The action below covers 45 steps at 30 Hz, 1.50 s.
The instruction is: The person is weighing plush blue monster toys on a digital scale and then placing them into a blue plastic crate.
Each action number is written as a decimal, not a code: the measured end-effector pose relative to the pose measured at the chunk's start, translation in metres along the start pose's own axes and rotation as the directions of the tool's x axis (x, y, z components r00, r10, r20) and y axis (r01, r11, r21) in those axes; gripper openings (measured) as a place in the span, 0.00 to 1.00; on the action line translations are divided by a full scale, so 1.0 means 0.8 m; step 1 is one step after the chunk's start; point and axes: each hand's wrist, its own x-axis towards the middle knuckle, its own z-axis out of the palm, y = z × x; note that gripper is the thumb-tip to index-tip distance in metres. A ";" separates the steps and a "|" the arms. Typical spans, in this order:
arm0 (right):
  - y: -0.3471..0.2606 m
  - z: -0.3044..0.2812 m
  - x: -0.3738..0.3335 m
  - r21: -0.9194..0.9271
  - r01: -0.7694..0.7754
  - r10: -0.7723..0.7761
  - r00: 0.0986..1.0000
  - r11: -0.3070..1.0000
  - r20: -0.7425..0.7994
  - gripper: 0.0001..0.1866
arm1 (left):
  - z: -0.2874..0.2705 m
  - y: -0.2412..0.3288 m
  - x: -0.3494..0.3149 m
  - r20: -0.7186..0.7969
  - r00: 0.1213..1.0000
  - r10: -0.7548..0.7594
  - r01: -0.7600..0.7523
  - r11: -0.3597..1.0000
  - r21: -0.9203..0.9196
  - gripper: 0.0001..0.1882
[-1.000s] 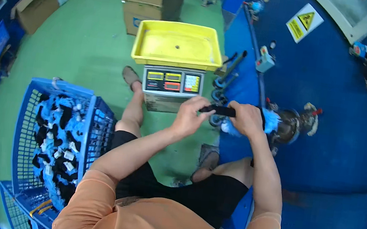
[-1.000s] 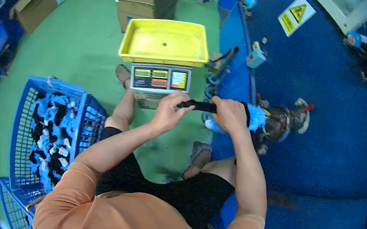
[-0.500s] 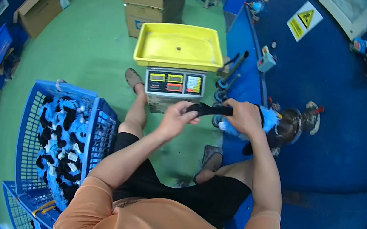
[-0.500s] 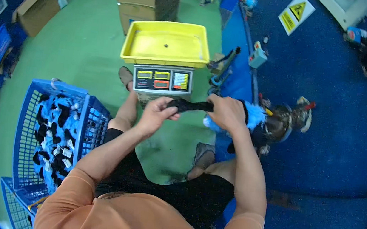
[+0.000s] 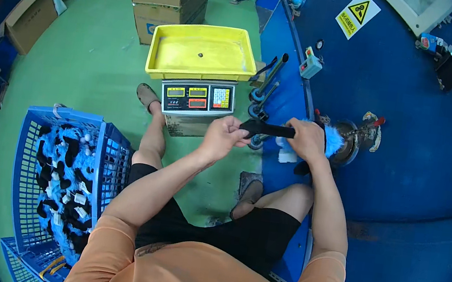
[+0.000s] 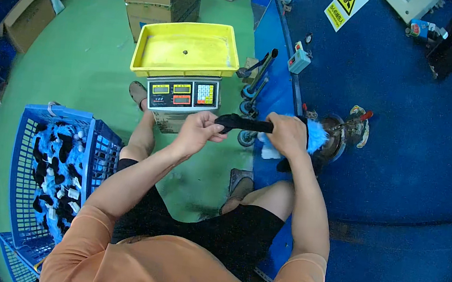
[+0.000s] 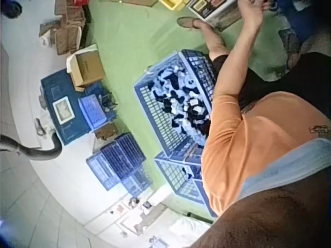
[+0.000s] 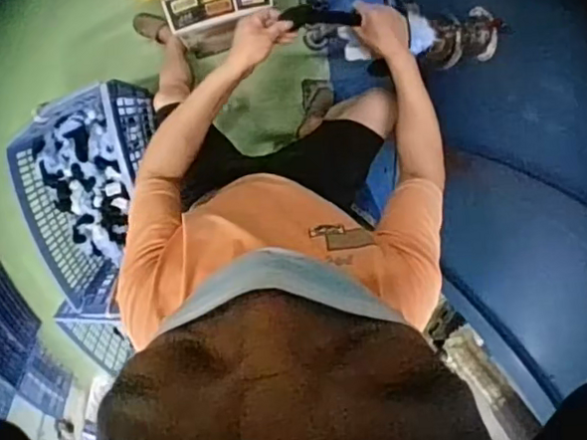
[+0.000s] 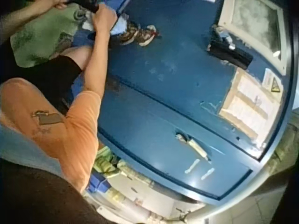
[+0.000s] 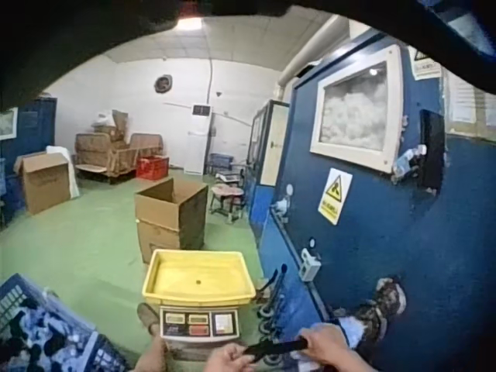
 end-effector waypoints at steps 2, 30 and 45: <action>0.002 0.004 -0.003 -0.014 0.011 -0.011 0.999 1.000 -0.050 0.12 | 0.005 -0.003 0.004 0.021 1.000 0.012 -0.012 1.000 0.023 0.04; 0.000 0.008 -0.001 -0.047 -0.051 0.053 0.998 0.998 0.040 0.10 | 0.019 0.006 0.001 0.158 0.948 0.276 -0.314 0.892 0.325 0.09; -0.010 0.002 0.002 -0.031 -0.026 0.028 0.998 0.999 0.061 0.10 | 0.032 0.021 0.013 0.158 0.896 0.415 -0.402 0.608 0.685 0.09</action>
